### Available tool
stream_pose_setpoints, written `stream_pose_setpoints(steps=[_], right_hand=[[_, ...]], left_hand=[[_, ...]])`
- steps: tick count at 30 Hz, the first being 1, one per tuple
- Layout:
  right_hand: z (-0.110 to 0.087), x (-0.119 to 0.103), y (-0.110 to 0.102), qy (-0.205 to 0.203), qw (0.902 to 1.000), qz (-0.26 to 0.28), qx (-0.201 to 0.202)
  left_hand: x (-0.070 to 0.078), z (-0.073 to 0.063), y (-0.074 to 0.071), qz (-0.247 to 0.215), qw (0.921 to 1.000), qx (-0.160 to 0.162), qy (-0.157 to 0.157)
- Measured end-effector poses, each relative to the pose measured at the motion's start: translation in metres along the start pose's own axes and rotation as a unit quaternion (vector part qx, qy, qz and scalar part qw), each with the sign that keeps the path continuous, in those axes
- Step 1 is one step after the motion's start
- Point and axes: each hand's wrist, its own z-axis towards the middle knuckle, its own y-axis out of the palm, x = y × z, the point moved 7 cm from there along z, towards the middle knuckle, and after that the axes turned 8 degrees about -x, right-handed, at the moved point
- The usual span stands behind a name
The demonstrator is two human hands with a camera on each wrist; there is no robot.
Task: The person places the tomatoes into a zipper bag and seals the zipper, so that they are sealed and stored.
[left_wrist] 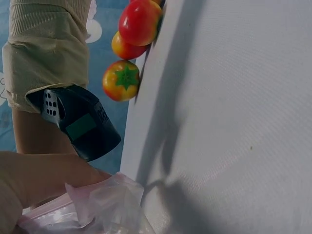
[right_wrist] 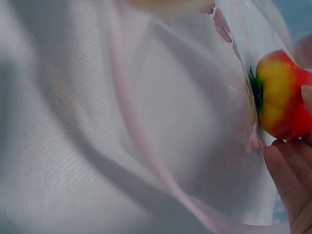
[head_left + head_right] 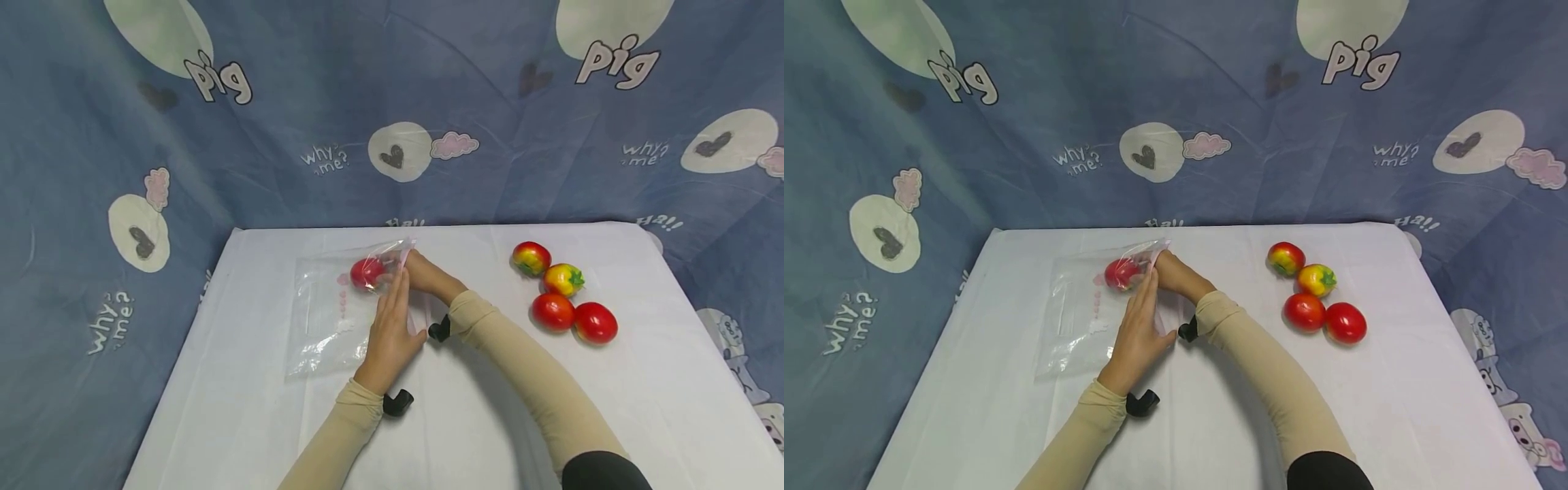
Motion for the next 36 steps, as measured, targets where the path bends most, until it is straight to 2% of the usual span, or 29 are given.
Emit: stream_pose_setpoints(steps=[7, 14, 20, 29, 36], right_hand=[[-0.006, 0.005, 0.000, 0.004, 0.9999, 0.008, 0.010], [-0.022, 0.013, -0.003, 0.035, 0.9977, 0.056, 0.009], [-0.031, 0.018, -0.012, 0.024, 0.9961, 0.075, 0.039], [-0.034, 0.026, -0.014, 0.033, 0.9955, 0.079, 0.042], [-0.047, 0.023, -0.021, 0.021, 0.9908, 0.126, 0.044]], left_hand=[[-0.001, -0.001, 0.001, -0.003, 1.0000, 0.007, 0.003], [-0.001, 0.000, 0.000, -0.012, 0.9998, 0.010, 0.013], [-0.003, 0.001, -0.002, -0.020, 0.9994, 0.019, 0.021], [-0.002, 0.001, -0.001, -0.032, 0.9985, -0.010, 0.043], [-0.002, 0.003, -0.001, -0.023, 0.9990, -0.021, 0.032]])
